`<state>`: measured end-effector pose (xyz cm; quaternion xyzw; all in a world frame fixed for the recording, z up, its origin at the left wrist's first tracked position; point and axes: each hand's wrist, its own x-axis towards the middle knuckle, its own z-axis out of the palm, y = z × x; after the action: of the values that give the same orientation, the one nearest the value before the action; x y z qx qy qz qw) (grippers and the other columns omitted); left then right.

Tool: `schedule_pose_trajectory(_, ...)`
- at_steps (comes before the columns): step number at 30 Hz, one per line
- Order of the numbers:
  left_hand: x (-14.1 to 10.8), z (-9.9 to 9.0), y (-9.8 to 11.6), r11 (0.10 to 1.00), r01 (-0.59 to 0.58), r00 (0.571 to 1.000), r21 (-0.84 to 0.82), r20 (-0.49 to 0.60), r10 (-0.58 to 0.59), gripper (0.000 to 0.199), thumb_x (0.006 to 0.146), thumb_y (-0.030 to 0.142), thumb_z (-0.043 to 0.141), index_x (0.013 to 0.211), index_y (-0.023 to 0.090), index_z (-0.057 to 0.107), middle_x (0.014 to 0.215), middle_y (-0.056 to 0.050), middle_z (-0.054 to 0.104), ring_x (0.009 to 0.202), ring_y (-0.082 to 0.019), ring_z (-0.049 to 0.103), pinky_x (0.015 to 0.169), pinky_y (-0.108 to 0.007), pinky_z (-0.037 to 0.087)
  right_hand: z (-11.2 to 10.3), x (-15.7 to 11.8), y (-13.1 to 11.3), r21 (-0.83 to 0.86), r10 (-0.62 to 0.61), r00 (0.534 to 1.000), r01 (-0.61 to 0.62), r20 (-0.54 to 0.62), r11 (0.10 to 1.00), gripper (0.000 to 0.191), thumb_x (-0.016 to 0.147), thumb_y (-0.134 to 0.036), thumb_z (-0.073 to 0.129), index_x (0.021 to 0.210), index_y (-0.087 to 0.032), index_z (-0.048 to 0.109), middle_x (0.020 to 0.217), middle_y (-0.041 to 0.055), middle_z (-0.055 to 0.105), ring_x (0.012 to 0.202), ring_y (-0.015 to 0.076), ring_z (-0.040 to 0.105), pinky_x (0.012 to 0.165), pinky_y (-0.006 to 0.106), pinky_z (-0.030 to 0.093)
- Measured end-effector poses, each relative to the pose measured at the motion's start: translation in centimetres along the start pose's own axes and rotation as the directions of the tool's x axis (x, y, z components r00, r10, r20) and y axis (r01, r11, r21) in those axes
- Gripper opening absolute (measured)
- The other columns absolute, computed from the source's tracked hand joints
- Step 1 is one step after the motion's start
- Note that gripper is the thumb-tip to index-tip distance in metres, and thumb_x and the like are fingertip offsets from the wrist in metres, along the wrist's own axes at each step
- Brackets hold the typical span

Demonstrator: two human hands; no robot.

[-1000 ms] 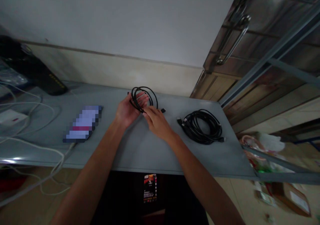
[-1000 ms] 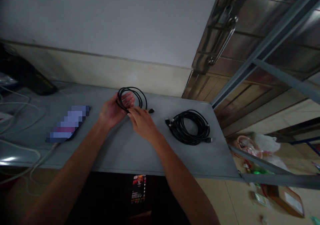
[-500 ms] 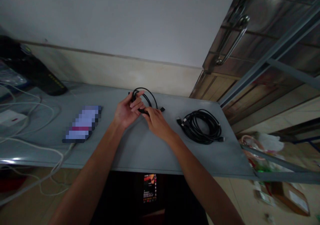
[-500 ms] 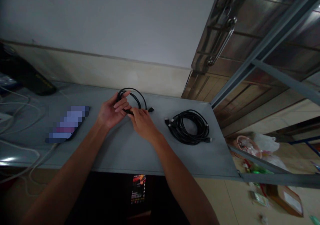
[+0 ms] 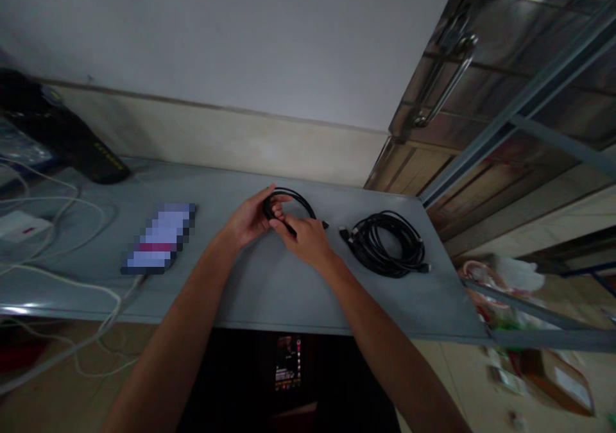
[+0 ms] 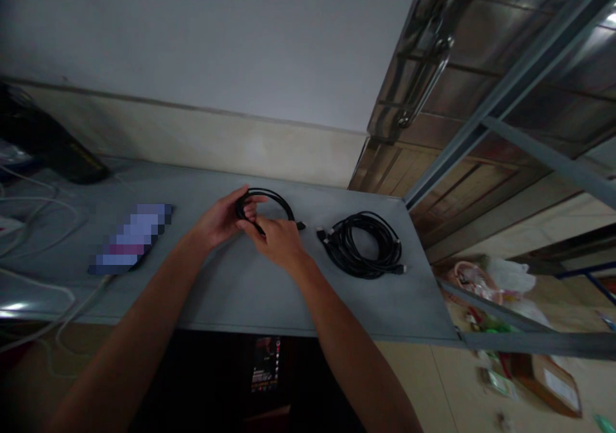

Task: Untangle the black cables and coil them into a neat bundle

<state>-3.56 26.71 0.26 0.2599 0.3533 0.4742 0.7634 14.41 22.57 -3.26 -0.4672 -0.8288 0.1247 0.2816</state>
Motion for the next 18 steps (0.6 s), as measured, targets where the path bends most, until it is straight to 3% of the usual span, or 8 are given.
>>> schedule_pose_trajectory(6,0.7,-1.4,0.0,0.995,0.021,0.998,0.098,-0.058,-0.015,0.045,0.114,0.051,0.067,0.105,0.011,0.084,0.077,-0.01,0.079,0.065,-0.019,0.075,0.059,-0.026,0.063,0.2,0.1,0.1,-0.028,-0.041,0.999,0.04,-0.034,0.999,0.05,0.122,-0.056,0.055,0.097,-0.021,0.08,0.088,0.0047,0.083,0.082,0.0203,0.078,0.074,0.03,0.043)
schedule_pose_trajectory(11,1.2,-1.8,-0.3,0.987,-0.072,0.98,0.144,-0.174,0.097,0.037,0.11,0.047,0.075,0.097,0.013,0.08,0.082,-0.008,0.082,0.069,-0.02,0.079,0.062,-0.027,0.064,0.3,0.1,0.7,-0.004,-0.071,0.99,0.071,-0.119,0.997,0.059,0.123,-0.055,0.05,0.079,-0.022,0.071,0.075,0.0032,0.075,0.07,0.0176,0.071,0.07,0.03,0.041)
schedule_pose_trajectory(14,1.2,-1.7,-0.5,0.979,-0.113,0.974,0.17,-0.177,0.143,0.03,0.108,0.045,0.077,0.099,0.016,0.079,0.087,-0.007,0.083,0.074,-0.02,0.08,0.061,-0.027,0.062,0.3,-0.1,0.8,0.029,-0.113,0.984,0.119,-0.139,0.993,0.064,0.123,-0.054,0.049,0.07,-0.022,0.066,0.064,0.0004,0.066,0.061,0.0145,0.061,0.067,0.03,0.037)
schedule_pose_trajectory(18,0.8,-1.7,-0.7,0.958,-0.125,0.978,0.26,-0.132,0.164,0.029,0.101,0.044,0.083,0.109,0.016,0.082,0.103,-0.009,0.087,0.092,-0.023,0.082,0.083,-0.033,0.068,0.1,-0.4,0.5,0.047,-0.178,0.982,0.181,-0.069,0.982,0.063,0.119,-0.048,0.058,0.061,-0.022,0.062,0.057,-0.0011,0.06,0.055,0.0124,0.052,0.063,0.031,0.03)
